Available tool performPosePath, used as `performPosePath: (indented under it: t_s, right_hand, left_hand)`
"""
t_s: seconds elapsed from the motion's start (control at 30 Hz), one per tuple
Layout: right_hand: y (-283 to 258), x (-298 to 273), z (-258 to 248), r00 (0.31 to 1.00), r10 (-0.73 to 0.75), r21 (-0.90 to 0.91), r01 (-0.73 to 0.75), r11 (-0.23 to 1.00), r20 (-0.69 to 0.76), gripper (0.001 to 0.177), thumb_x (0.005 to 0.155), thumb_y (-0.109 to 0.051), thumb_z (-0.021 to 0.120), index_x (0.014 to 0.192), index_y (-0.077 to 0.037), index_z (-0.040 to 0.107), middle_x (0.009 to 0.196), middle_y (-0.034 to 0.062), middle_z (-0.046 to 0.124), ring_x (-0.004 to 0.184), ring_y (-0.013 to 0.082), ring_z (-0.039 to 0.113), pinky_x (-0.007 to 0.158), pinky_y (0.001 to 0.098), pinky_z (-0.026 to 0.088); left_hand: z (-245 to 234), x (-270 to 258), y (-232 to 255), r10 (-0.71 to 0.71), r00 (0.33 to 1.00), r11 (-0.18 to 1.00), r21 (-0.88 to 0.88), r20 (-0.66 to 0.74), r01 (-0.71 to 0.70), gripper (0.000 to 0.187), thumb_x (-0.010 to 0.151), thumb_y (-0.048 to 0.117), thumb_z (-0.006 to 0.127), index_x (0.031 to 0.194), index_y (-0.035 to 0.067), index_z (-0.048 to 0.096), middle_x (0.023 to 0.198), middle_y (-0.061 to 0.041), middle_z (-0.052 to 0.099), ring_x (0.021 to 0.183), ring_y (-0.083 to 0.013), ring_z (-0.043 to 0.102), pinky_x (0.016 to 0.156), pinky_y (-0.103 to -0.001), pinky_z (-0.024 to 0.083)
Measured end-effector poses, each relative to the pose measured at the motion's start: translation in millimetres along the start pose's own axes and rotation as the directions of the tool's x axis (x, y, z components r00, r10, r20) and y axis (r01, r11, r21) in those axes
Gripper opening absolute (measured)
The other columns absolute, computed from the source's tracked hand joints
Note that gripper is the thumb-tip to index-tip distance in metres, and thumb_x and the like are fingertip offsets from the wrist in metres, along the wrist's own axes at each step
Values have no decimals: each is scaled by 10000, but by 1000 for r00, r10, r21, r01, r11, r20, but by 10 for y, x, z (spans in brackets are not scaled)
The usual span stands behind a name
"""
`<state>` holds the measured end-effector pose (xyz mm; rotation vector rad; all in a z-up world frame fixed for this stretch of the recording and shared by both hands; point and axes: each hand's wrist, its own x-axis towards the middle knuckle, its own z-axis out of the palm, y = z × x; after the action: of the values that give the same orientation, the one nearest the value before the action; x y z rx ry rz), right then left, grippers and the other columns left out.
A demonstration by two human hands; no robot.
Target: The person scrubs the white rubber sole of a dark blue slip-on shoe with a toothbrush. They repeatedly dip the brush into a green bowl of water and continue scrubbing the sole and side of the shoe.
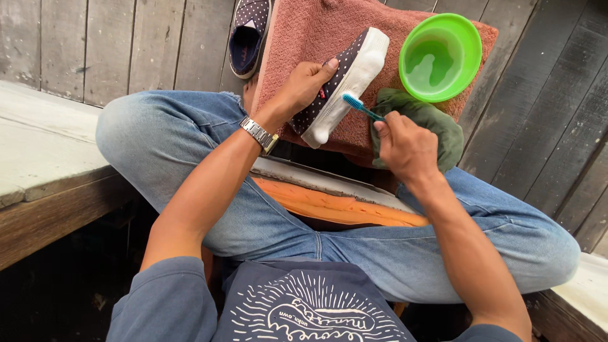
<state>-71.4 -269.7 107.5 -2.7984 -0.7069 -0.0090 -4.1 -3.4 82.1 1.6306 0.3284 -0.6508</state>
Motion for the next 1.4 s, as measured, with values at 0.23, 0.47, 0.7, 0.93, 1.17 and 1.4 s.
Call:
performPosePath:
  t_s: [0.23, 0.47, 0.7, 0.93, 1.17, 1.4]
  right_hand:
    - [-84, 5, 40, 989, -123, -9, 124, 992, 80, 261, 1060, -332, 620, 897, -155, 518, 762, 54, 642, 581, 318, 650, 369, 489, 432]
    - [-173, -132, 221, 979, -183, -60, 189, 980, 90, 271, 1045, -350, 637, 896, -168, 503, 755, 18, 604, 552, 313, 631, 332, 475, 394]
    - [-49, -17, 75, 999, -39, -54, 37, 998, -27, 297, 1104, -324, 618, 892, -133, 535, 763, 76, 647, 591, 325, 638, 393, 489, 420]
    - [57, -8, 11, 995, -92, -35, 93, 995, 32, 261, 1094, -317, 614, 920, -142, 529, 789, 55, 639, 629, 332, 646, 405, 489, 415]
    - [-220, -107, 75, 976, -172, -34, 178, 983, 130, 280, 1090, -352, 590, 919, -145, 513, 770, 44, 640, 522, 310, 626, 319, 467, 401]
    - [-120, -35, 35, 996, -81, -27, 82, 996, 32, 304, 1101, -322, 606, 892, -123, 511, 760, 77, 623, 594, 334, 618, 388, 488, 400]
  left_hand:
    - [-21, 20, 20, 45, 999, 998, 38, -23, -44, 538, 958, 620, 500, 611, 237, 350, 580, 93, 407, 498, -62, 322, 491, -231, 241]
    - [4, 77, -52, 58, 997, 998, 34, -41, -57, 547, 962, 610, 520, 605, 254, 306, 560, 111, 355, 499, -56, 299, 499, -239, 208]
    - [-1, 66, -37, 49, 998, 998, 50, -29, -47, 553, 950, 637, 486, 611, 241, 302, 573, 111, 331, 500, -63, 282, 517, -217, 257]
    - [41, 197, -89, 105, 993, 987, 126, -57, -97, 548, 951, 645, 471, 616, 235, 330, 581, 97, 406, 524, -59, 394, 527, -244, 283]
    - [16, 94, -53, 76, 997, 997, 16, -5, -76, 521, 951, 616, 481, 611, 234, 385, 585, 82, 452, 512, -76, 404, 516, -226, 323]
    - [6, 81, -35, 56, 998, 998, 34, -20, -55, 534, 997, 576, 492, 610, 246, 329, 557, 106, 354, 486, -64, 307, 493, -222, 266]
